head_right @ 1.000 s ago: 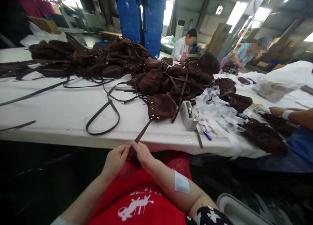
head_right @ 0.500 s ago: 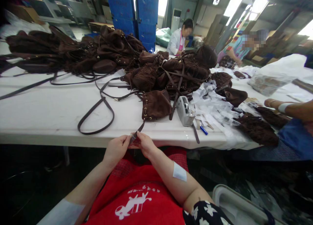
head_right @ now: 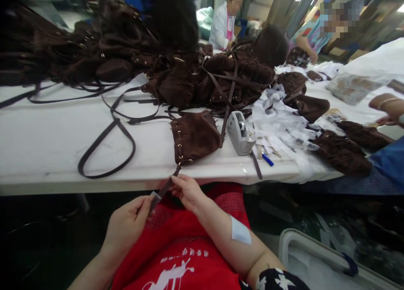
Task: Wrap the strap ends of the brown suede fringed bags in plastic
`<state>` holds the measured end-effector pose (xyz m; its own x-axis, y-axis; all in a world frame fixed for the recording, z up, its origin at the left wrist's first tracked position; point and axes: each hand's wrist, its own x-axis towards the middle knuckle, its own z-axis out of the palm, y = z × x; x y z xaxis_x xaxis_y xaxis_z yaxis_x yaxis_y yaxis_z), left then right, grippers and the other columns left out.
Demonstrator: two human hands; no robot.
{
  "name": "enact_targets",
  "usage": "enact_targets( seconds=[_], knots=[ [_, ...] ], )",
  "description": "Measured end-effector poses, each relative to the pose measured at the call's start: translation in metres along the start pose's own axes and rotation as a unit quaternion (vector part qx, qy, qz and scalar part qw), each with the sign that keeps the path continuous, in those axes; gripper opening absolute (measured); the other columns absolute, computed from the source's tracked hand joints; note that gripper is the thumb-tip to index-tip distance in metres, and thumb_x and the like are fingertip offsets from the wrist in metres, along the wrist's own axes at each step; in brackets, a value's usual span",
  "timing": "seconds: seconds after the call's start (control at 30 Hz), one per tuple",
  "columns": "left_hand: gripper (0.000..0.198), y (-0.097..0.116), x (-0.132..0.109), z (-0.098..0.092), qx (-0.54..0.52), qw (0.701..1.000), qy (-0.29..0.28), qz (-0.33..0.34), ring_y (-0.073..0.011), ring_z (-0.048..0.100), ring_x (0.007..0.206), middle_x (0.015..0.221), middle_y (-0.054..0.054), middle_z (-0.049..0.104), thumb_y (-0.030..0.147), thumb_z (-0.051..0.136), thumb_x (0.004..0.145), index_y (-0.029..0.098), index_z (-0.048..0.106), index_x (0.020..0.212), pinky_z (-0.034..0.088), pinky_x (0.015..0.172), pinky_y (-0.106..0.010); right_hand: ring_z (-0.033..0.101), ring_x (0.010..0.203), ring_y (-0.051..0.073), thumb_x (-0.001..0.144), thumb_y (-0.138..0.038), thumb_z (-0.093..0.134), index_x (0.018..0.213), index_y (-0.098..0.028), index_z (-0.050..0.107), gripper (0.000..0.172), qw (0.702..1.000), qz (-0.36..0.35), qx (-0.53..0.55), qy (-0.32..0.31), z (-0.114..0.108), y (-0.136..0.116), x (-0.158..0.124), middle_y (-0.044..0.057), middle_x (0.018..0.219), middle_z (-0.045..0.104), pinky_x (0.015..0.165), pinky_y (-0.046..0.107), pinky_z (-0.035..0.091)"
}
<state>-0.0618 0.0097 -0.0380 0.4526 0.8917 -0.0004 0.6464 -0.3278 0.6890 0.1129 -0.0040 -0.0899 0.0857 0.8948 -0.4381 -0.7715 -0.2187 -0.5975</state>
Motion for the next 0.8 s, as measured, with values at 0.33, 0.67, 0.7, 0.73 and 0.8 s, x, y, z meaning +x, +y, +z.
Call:
enact_targets(
  seconds=[0.33,0.67,0.7,0.73,0.8],
  knots=[
    [0.03,0.006,0.023,0.008,0.044,0.998,0.018,0.033,-0.0151,0.065,0.068,0.079,0.001,0.073,0.037,0.045,0.093,0.022,0.071,0.088,0.043,0.062,-0.023,0.05,0.05,0.006,0.061,-0.037,0.083,0.07,-0.015,0.065,0.03,0.997,-0.046,-0.05,0.026,-0.002,-0.002,0.002,-0.003,0.057,0.061,0.047,0.017,0.033],
    [0.03,0.012,0.045,0.021,0.052,0.998,0.003,0.045,-0.014,0.062,0.064,0.072,0.0,0.07,0.033,0.045,0.094,0.021,0.068,0.079,0.041,0.062,-0.024,0.049,0.047,0.005,0.065,-0.041,0.08,0.078,-0.014,0.065,0.033,0.998,-0.012,-0.051,0.019,-0.007,-0.006,0.003,-0.002,0.058,0.06,0.044,0.016,0.034],
    [0.03,0.011,0.046,0.021,0.056,0.997,0.006,0.045,-0.0141,0.063,0.064,0.073,0.0,0.07,0.032,0.045,0.094,0.021,0.068,0.08,0.041,0.062,-0.024,0.051,0.046,0.006,0.068,-0.044,0.078,0.082,-0.015,0.064,0.035,0.998,-0.017,-0.049,0.028,-0.008,-0.008,0.003,-0.002,0.06,0.061,0.042,0.016,0.034],
    [0.029,0.01,0.047,0.021,0.06,0.997,0.008,0.045,-0.0143,0.063,0.064,0.074,0.0,0.071,0.032,0.045,0.094,0.021,0.069,0.081,0.041,0.062,-0.024,0.052,0.045,0.006,0.07,-0.047,0.075,0.085,-0.016,0.063,0.037,0.998,-0.026,-0.048,0.039,-0.008,-0.01,0.004,-0.001,0.063,0.062,0.04,0.016,0.033],
    [0.029,0.008,0.048,0.021,0.068,0.997,0.01,0.045,-0.0145,0.063,0.065,0.076,0.0,0.071,0.032,0.045,0.094,0.021,0.069,0.082,0.041,0.062,-0.025,0.052,0.043,0.007,0.073,-0.051,0.071,0.088,-0.017,0.061,0.039,0.996,-0.046,-0.054,0.059,-0.009,-0.013,0.006,-0.001,0.068,0.064,0.035,0.016,0.029]
  ],
)
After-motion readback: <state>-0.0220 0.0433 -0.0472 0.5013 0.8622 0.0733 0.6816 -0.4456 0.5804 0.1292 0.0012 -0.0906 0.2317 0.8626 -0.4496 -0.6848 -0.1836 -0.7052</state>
